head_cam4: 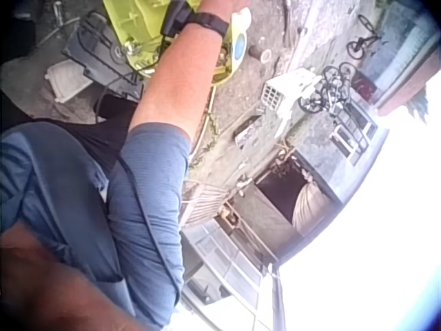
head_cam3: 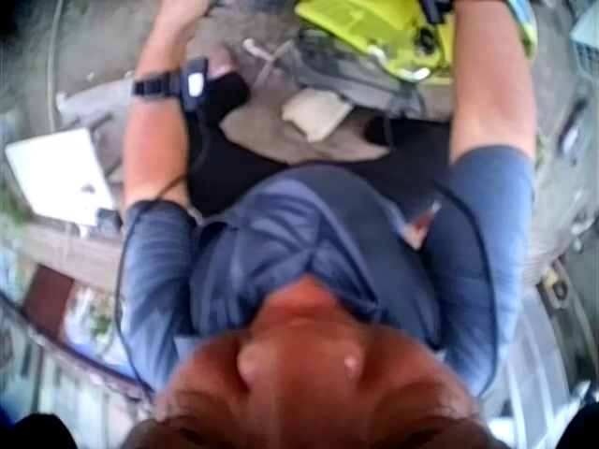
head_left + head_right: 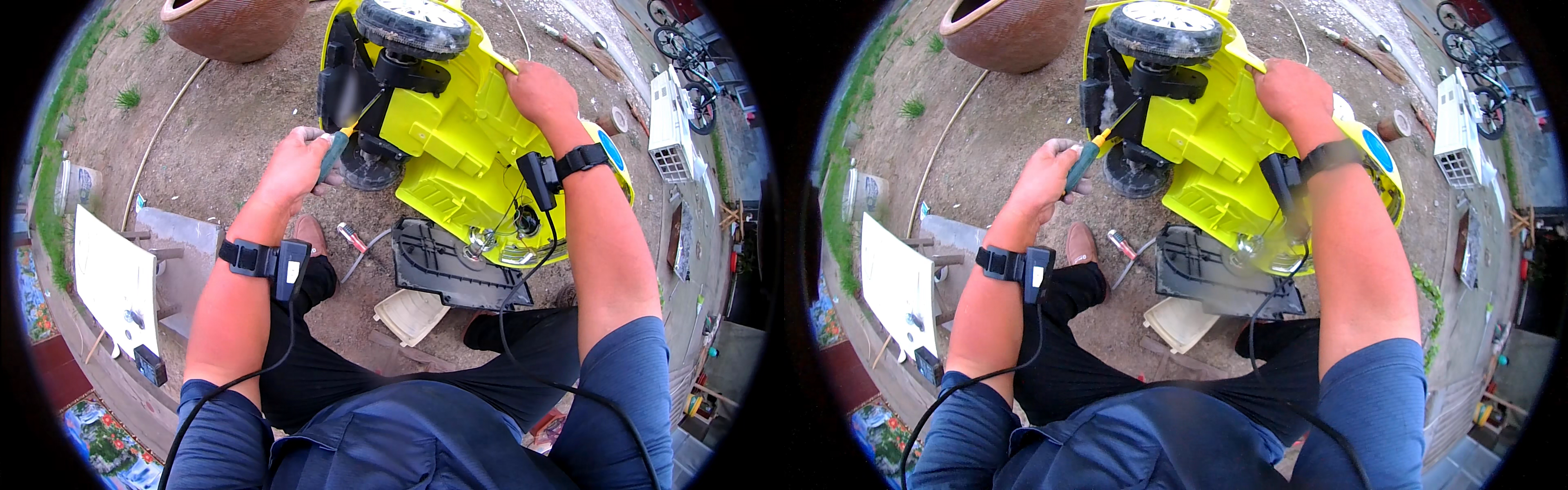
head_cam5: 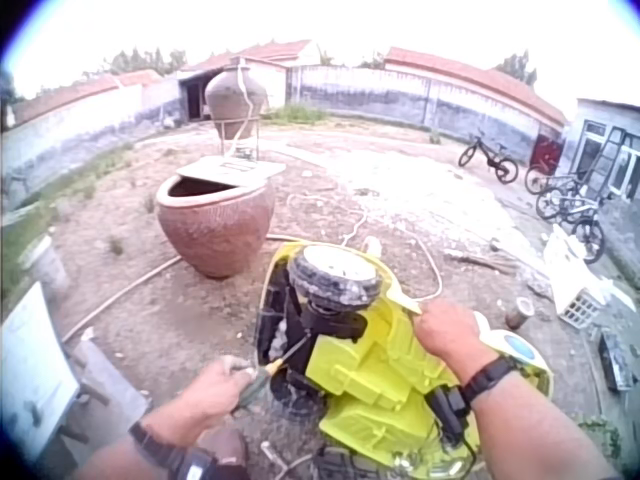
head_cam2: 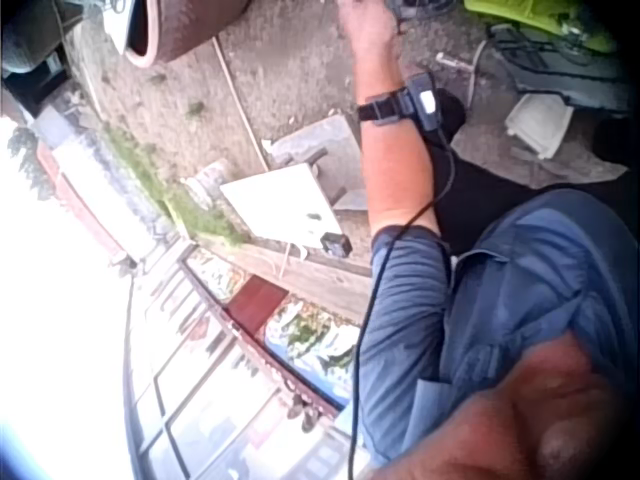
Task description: The person is repairing a yellow plastic toy car by using a screwdriver to remove a black plastic panel.
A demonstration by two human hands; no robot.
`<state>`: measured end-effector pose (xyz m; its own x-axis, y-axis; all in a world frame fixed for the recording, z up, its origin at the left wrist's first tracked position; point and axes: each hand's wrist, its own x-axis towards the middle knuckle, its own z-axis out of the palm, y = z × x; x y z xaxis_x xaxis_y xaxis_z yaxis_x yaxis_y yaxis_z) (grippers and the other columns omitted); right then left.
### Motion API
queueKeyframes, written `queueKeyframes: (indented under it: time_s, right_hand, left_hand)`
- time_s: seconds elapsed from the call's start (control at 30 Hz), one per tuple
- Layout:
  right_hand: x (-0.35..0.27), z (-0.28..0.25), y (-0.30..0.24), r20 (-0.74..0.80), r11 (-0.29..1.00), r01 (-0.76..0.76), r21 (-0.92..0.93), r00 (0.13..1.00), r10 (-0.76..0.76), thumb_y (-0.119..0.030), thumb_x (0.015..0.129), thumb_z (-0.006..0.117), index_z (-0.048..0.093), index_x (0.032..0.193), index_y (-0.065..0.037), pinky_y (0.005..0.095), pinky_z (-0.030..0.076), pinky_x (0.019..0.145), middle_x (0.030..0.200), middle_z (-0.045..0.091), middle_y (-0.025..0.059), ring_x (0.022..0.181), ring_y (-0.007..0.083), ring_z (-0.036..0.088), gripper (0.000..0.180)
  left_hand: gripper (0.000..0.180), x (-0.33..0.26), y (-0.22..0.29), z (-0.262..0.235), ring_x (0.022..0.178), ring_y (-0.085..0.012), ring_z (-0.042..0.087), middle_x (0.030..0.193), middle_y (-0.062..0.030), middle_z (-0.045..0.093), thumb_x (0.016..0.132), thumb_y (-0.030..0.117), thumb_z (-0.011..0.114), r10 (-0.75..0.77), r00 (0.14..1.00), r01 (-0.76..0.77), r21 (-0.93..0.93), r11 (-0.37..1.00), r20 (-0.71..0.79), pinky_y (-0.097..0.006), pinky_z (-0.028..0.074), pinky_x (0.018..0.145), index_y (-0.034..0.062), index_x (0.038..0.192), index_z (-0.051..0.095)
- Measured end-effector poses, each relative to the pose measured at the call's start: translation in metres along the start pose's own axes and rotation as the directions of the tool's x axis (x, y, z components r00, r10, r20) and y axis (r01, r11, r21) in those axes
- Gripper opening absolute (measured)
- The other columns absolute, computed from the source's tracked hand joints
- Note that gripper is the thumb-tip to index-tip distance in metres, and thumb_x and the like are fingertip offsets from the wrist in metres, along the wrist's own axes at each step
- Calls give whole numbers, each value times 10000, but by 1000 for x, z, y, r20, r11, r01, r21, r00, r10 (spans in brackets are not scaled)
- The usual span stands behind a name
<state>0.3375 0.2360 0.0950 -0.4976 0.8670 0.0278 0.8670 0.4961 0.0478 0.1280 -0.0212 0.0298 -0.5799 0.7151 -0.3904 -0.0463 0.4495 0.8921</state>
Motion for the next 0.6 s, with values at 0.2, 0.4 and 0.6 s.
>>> queueKeyframes:
  time_s: [0.2, 0.4, 0.6]
  right_hand:
    - [2, 1, -3, -3, 1000, 16, 21, 1000, -16, -434, 969, 425, 677, 1130, -153, 477, 515, 881, 1160, 675, 133, 1075, 349, 637, 411]
    - [-1, -1, -2, -13, 1000, 1, 21, 1000, 0, -435, 969, 428, 680, 1122, -152, 474, 516, 877, 1141, 682, 133, 1069, 348, 638, 409]
    - [0, 1, -1, -16, 1000, 6, 26, 1000, -6, -441, 968, 428, 686, 1119, -152, 474, 511, 884, 1151, 679, 135, 1071, 355, 635, 416]
  left_hand:
    - [482, 12, -23, -5, 661, -163, 651, 947, -120, 654, 929, 254, 627, 194, 975, -156, 281, 947, -112, -267, 455, 500, -34, 1282, 469]
    - [476, 3, -2, -4, 663, -153, 645, 934, -113, 660, 909, 242, 656, -32, 999, 33, 24, 999, -8, -272, 461, 514, -16, 1268, 478]
    - [516, 4, -6, -2, 694, -148, 640, 925, -100, 660, 888, 275, 689, 5, 998, -5, 5, 1000, -64, -269, 460, 521, -19, 1260, 484]
